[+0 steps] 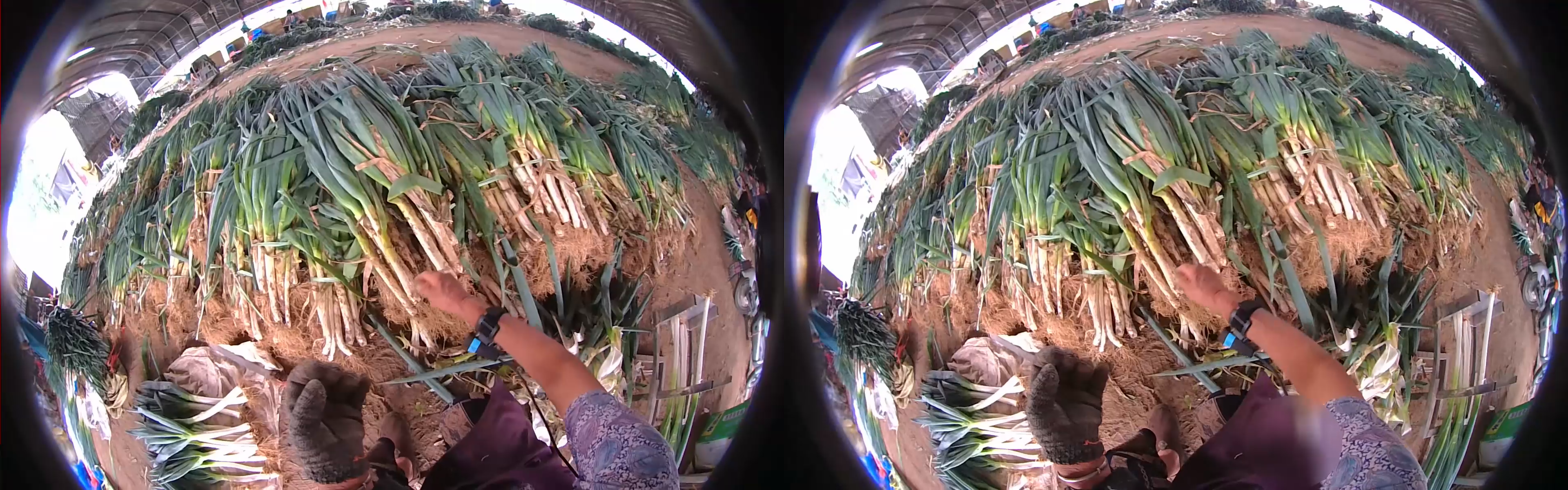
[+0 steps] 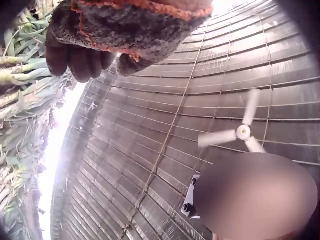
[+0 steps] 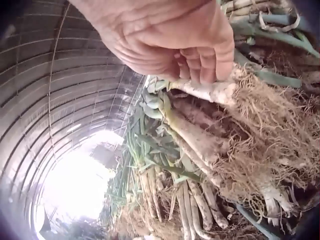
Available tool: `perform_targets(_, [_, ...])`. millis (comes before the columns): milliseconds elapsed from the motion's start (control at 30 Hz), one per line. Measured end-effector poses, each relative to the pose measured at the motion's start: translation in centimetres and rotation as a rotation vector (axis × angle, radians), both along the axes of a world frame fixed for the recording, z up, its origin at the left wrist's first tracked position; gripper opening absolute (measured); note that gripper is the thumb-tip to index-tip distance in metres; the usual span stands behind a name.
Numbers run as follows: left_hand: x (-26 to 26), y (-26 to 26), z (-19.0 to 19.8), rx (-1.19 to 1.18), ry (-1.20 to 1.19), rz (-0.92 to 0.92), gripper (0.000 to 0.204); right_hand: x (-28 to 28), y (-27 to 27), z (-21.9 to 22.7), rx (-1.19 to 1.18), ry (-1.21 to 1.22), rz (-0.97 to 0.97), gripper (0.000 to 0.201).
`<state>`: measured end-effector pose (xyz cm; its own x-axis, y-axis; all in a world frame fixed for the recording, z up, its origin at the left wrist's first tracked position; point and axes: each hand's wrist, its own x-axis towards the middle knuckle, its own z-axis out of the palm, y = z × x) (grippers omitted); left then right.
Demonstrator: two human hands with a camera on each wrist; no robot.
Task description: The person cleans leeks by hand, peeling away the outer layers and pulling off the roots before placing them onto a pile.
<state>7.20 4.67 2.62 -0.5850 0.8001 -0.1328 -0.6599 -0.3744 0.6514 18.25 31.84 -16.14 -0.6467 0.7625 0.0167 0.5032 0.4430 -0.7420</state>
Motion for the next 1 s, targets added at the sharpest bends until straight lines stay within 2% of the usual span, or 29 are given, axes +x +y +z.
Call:
perform_targets(67, [-0.1, 0.4, 0.2, 0.016, -0.009, 0.002, 0.025, -1.9, -1.4, -1.6, 0.09, 0.055, -0.035, 0.033])
perform_targets(100, [-0.2, 0.6, 0.2, 0.02, -0.02, 0.008, 0.025, -2.8, -1.2, -2.1, 0.403, 0.124, -0.134, 0.03])
perform_targets(200, [-0.9, 0.5, -0.1, 0.027, -0.057, 0.021, 0.025, -2.4, 1.4, -1.2, 0.409, 0.168, -0.302, 0.033])
perform_targets(233, [-1.1, 0.5, -0.1, 0.032, -0.07, 0.014, 0.024, -1.8, 1.5, -0.5, 0.181, 0.125, -0.286, 0.029])
perform_targets(333, [-1.3, 0.6, -0.2, 0.03, -0.073, 0.002, 0.024, -2.4, 0.5, 0.3, -0.228, -0.258, -0.052, 0.027])
perform_targets(367, [-1.5, 0.8, -0.2, 0.034, -0.058, -0.001, 0.024, -2.7, -0.6, -1.1, 0.053, -0.212, -0.017, 0.03])
perform_targets(400, [-1.6, 1.1, -0.3, 0.042, -0.057, -0.01, 0.023, -3.5, -0.8, -3.3, 0.243, -0.289, 0.023, 0.038])
perform_targets(433, [-1.5, 1.3, -0.5, 0.048, -0.052, -0.018, 0.023, -4.7, -1.5, -7.6, 0.381, -0.239, -0.146, 0.043])
perform_targets(500, [-1.1, 1.5, -0.5, 0.037, -0.063, -0.01, 0.022, -7.1, -1.2, -13.7, 0.63, -0.359, -0.285, 0.047])
perform_targets(633, [-0.7, 1.4, -0.4, 0.071, -0.088, -0.061, 0.021, -7.5, 1.5, -19.7, 1.099, -1.112, -0.148, 0.047])
perform_targets(667, [-0.6, 1.3, -0.5, 0.078, -0.091, -0.058, 0.021, -6.5, 0.2, -10.9, 0.563, -0.793, -0.088, 0.043])
perform_targets(700, [-0.6, 1.2, -0.6, 0.086, -0.093, -0.055, 0.022, -5.5, -1.6, -0.4, 0.047, -0.467, -0.152, 0.04])
perform_targets(733, [-0.6, 1.2, -0.6, 0.094, -0.095, -0.05, 0.022, -4.8, -0.1, -0.3, 0.111, -0.339, -0.117, 0.044])
perform_targets(800, [-0.5, 1.1, -0.5, 0.078, -0.086, -0.047, 0.021, -2.8, 1.9, 2.5, 0.266, -0.228, -0.303, 0.049])
perform_targets(867, [0.1, 1.0, 0.0, 0.031, -0.076, -0.023, 0.022, -0.6, 3.0, 1.5, 0.136, -0.222, -0.544, 0.06])
perform_targets(900, [0.2, 1.2, 0.1, 0.04, -0.086, -0.042, 0.022, 0.7, 3.1, 1.7, -0.161, -0.089, -0.477, 0.07])
perform_targets(967, [0.7, 1.4, 0.3, 0.059, -0.109, -0.07, 0.021, 2.3, 3.3, 2.1, -0.635, 0.194, -0.399, 0.07])
perform_targets(1000, [0.8, 1.5, 0.2, 0.067, -0.115, -0.076, 0.021, 2.5, 3.6, 1.7, -0.648, 0.228, -0.376, 0.066])
